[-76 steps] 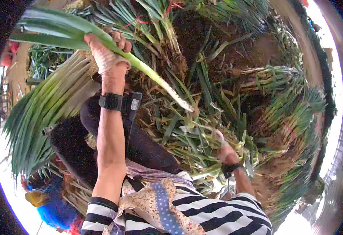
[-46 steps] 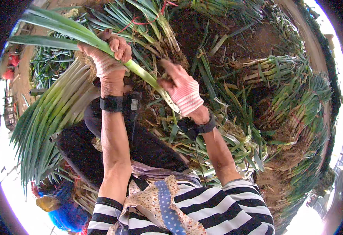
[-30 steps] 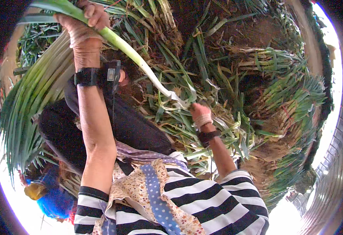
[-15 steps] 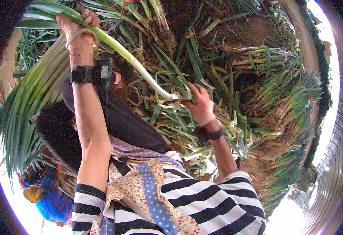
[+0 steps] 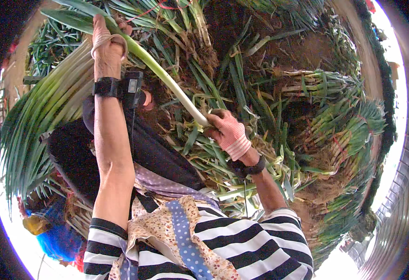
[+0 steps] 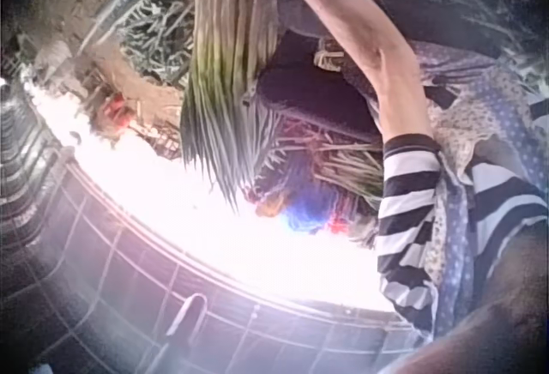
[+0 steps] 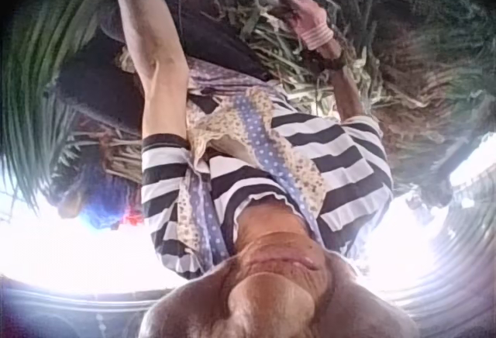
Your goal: The recorder is stripping the outer layers of green onions and trimming them by hand.
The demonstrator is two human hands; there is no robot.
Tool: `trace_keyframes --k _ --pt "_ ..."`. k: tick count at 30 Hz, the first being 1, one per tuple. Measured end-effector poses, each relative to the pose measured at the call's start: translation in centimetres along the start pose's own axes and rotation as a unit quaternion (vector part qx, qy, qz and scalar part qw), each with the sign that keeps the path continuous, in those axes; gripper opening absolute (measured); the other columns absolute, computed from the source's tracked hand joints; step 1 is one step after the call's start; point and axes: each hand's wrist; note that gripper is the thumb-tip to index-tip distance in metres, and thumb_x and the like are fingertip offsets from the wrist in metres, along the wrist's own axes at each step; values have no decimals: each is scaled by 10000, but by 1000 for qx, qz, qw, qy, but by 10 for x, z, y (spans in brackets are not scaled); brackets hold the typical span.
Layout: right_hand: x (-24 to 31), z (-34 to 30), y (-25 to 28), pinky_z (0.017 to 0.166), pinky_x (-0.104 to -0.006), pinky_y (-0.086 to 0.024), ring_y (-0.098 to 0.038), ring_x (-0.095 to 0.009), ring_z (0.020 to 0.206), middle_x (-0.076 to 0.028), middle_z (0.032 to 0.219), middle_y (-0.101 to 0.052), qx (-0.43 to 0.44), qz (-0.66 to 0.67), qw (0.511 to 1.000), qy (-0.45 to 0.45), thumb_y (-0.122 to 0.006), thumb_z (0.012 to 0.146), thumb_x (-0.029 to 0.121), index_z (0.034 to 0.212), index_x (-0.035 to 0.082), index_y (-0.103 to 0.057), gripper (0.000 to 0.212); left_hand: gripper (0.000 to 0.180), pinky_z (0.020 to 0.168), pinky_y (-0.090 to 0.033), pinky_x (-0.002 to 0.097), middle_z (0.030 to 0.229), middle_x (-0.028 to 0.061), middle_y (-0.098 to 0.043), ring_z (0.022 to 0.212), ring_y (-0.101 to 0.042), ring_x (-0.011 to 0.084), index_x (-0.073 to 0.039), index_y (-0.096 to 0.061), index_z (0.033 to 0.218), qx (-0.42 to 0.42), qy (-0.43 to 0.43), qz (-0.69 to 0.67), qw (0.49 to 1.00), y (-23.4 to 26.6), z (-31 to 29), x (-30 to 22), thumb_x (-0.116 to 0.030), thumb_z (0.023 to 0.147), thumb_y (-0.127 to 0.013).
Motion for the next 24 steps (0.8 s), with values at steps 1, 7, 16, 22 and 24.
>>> trace_keyframes --k 1,7,16,22,24 --pt "0 1 2 693 -368 -479 -573 -324 830 -151 940 -577 0 -1 1000 0 -660 734 234 1020 89 -580 330 331 506 -441 361 624 78 -490 492 -463 207 -65 -467 801 6 -10 19 1000 0 -1 3 -382 872 -530" --pt "37 8 20 540 -338 -447 -563 -303 584 -115 619 -561 70 114 988 -76 -606 784 203 818 50 -613 157 247 497 -493 340 667 76 -542 520 -522 195 -50 -511 877 103 20 -14 994 4 7 17 -271 835 -613" --pt "60 -66 26 542 -304 -446 -569 -261 557 -126 659 -604 -143 93 958 -230 -603 739 135 768 17 -611 122 306 395 -400 246 578 50 -485 435 -441 139 -61 -449 750 14 63 -30 997 12 34 33 -333 866 -527" --pt "44 -114 74 569 -245 -446 -534 -112 608 -16 726 -579 -145 427 816 -361 -553 755 43 900 -31 -577 165 301 419 -394 250 581 49 -477 442 -434 144 -74 -437 735 88 14 -4 996 19 28 21 -326 877 -519" --pt "19 -90 71 691 -236 -466 -583 -141 787 -49 877 -613 -119 139 932 -313 -574 771 55 1045 10 -564 277 284 429 -399 267 594 52 -486 455 -431 144 -81 -434 766 109 -13 0 994 21 29 18 -328 885 -511"
Point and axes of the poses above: each hand's wrist, its own z-axis towards the middle knuckle, its own y-axis out of the back of the hand, x = y × z
